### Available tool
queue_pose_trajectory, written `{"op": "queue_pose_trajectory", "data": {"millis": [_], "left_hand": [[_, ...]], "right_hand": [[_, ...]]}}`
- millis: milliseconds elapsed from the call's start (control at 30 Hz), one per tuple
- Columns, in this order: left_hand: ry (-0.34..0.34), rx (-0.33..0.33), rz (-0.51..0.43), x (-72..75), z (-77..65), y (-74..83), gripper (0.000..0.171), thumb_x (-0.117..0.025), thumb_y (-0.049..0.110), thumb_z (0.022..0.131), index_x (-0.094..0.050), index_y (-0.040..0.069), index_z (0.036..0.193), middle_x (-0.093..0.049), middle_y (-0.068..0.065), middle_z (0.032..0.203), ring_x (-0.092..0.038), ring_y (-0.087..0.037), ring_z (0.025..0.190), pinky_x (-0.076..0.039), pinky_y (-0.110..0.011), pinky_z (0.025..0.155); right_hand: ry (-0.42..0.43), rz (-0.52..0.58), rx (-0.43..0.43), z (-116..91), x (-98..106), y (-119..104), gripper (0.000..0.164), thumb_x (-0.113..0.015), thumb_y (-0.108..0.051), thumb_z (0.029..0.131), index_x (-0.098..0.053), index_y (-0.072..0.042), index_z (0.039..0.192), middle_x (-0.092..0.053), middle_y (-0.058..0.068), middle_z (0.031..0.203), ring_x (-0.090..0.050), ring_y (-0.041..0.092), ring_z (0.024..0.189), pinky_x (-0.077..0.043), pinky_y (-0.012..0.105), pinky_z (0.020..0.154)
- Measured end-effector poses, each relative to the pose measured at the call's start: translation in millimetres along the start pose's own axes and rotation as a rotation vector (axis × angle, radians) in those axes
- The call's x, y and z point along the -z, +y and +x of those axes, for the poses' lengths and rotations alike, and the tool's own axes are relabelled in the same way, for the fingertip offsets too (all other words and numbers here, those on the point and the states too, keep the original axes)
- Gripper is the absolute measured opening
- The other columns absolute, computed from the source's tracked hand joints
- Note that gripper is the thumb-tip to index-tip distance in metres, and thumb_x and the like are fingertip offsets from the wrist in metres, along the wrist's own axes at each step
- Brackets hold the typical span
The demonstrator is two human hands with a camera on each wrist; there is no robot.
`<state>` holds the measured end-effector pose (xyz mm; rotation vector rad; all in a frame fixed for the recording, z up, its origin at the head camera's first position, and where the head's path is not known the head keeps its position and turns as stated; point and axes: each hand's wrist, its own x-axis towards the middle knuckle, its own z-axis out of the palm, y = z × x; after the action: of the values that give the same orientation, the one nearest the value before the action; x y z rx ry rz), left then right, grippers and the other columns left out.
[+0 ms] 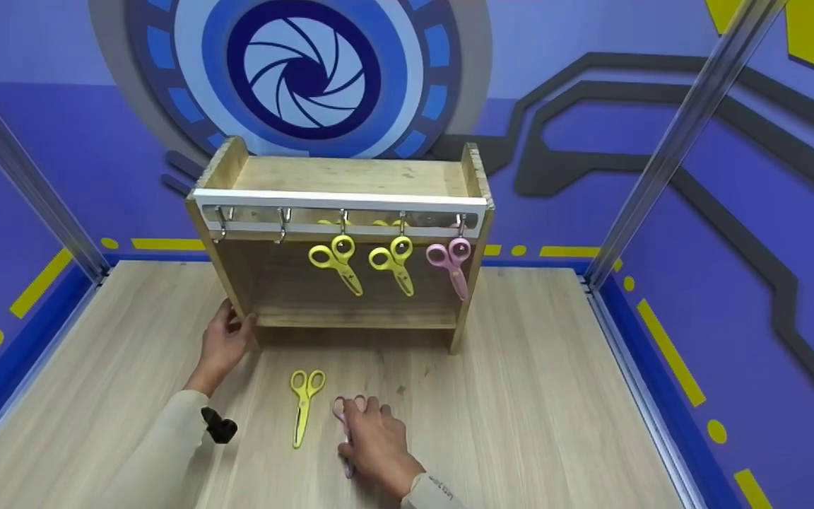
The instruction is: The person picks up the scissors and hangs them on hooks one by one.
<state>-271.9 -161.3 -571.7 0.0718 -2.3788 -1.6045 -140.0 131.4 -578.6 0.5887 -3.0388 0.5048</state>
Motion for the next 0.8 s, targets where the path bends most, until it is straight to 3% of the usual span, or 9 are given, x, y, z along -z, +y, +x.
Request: {"op": "queue_pose_trajectory", "data": {"millis": [367,567,800], "left_hand": [[0.007,0.003,0.002,-0.9,-0.1,-0.6,0.058,-0.063,0.011,0.102,-0.04,0.002,0.154,-0.056,-0.029,0.139,-0.062,-0.043,0.122,-0.054,-0.051,0.1],[0.001,0.019,-0.005,-1.6,-0.2,-0.3,0.059,-0.062,0.013,0.102,-0.039,0.004,0.156,-0.056,-0.027,0.141,-0.062,-0.041,0.123,-0.054,-0.05,0.1],[0.007,-0.018,0.004,-1.1,-0.2,-1.3,0.059,-0.062,0.01,0.102,-0.039,0.002,0.155,-0.057,-0.029,0.139,-0.062,-0.043,0.121,-0.054,-0.051,0.099]], "right_hand": [[-0.059,-0.015,-0.024,-0.4,-7.8,-0.7,0.057,-0.091,-0.034,0.074,-0.067,-0.017,0.123,-0.054,-0.002,0.085,-0.053,0.014,0.069,-0.045,0.032,0.05],[-0.035,-0.008,-0.003,-1.9,-9.4,0.9,0.055,-0.091,-0.032,0.074,-0.067,-0.017,0.122,-0.054,-0.003,0.085,-0.053,0.013,0.068,-0.044,0.032,0.049],[-0.038,-0.007,0.014,-4.2,-6.9,3.9,0.05,-0.088,-0.026,0.078,-0.068,-0.016,0.122,-0.053,-0.004,0.084,-0.05,0.012,0.067,-0.042,0.03,0.049]]}}
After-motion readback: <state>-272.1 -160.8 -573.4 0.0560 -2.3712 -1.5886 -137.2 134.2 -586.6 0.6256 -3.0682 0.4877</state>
